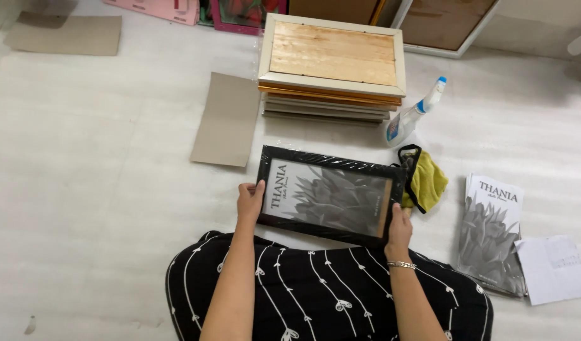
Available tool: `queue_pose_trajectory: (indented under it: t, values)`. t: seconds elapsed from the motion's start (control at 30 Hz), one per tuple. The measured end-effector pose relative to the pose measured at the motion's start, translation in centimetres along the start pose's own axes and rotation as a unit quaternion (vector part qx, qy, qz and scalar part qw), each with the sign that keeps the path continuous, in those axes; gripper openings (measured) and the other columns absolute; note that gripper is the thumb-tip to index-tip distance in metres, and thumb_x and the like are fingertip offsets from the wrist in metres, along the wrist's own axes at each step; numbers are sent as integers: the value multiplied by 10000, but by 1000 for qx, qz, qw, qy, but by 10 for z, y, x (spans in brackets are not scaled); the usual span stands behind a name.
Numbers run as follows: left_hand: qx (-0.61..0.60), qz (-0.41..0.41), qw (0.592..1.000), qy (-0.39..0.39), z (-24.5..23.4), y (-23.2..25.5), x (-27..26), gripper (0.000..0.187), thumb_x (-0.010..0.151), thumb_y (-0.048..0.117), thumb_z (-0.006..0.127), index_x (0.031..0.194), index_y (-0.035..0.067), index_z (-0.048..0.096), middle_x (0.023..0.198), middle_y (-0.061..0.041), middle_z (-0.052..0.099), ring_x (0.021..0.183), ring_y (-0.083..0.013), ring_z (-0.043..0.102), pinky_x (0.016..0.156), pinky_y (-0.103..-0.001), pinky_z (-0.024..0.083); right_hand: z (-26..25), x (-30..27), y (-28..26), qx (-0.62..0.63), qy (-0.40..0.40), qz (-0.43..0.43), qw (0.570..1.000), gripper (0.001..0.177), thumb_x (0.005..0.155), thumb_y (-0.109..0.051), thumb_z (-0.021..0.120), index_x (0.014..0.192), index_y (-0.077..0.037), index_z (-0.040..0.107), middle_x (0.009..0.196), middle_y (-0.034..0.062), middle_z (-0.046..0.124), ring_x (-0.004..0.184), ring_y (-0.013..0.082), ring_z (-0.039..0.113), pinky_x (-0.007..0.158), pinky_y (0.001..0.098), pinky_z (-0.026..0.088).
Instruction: Cleaning and assembling picture frames with artwork
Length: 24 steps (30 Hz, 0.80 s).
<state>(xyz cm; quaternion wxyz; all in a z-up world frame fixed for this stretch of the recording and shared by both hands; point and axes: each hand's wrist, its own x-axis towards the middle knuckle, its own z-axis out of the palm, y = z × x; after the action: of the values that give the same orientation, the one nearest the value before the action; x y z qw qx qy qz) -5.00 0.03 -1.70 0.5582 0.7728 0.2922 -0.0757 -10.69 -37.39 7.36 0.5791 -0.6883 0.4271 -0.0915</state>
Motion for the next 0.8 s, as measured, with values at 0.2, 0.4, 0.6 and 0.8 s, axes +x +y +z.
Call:
queue_pose_trajectory:
  t: [0.2, 0.4, 0.6, 0.8]
  values:
    - [-70, 4, 994, -86, -21, 46, -48, 594, 837, 736, 732, 1087, 199, 780, 1044, -137, 761, 1118, -292, 675, 931, -410, 531, -16, 35, 10, -95, -27, -20, 995, 571, 961, -620, 689, 1218, -110, 696, 1284, 200, 640, 1268, 365, 537, 1062, 454, 421]
    - [-216, -3, 964, -155, -46, 68, -70, 359, 860, 477, 848, 958, 153, 730, 764, -3, 644, 791, -154, 600, 703, -259, 519, -45, 123, 44, 57, -247, 177, 951, 592, 1010, -593, 661, 1175, -25, 620, 1041, 137, 629, 978, 349, 678, 902, 490, 521]
    - [-409, 21, 905, -113, -105, 107, -101, 314, 929, 435, 767, 1063, 153, 737, 800, -54, 731, 771, -134, 686, 704, -266, 584, -46, 119, 5, 445, -511, 109, 728, 820, 968, -689, 521, 1443, -21, 564, 1393, 276, 612, 1256, 459, 573, 1036, 605, 365]
    - [-440, 53, 896, 33, -158, 43, -76, 661, 929, 599, 707, 1290, 51, 628, 1053, -171, 733, 997, -239, 720, 881, -421, 608, 91, -32, -63, 387, -609, 194, 664, 823, 882, -796, 484, 1242, -87, 700, 1277, 252, 673, 1213, 512, 582, 1104, 633, 328]
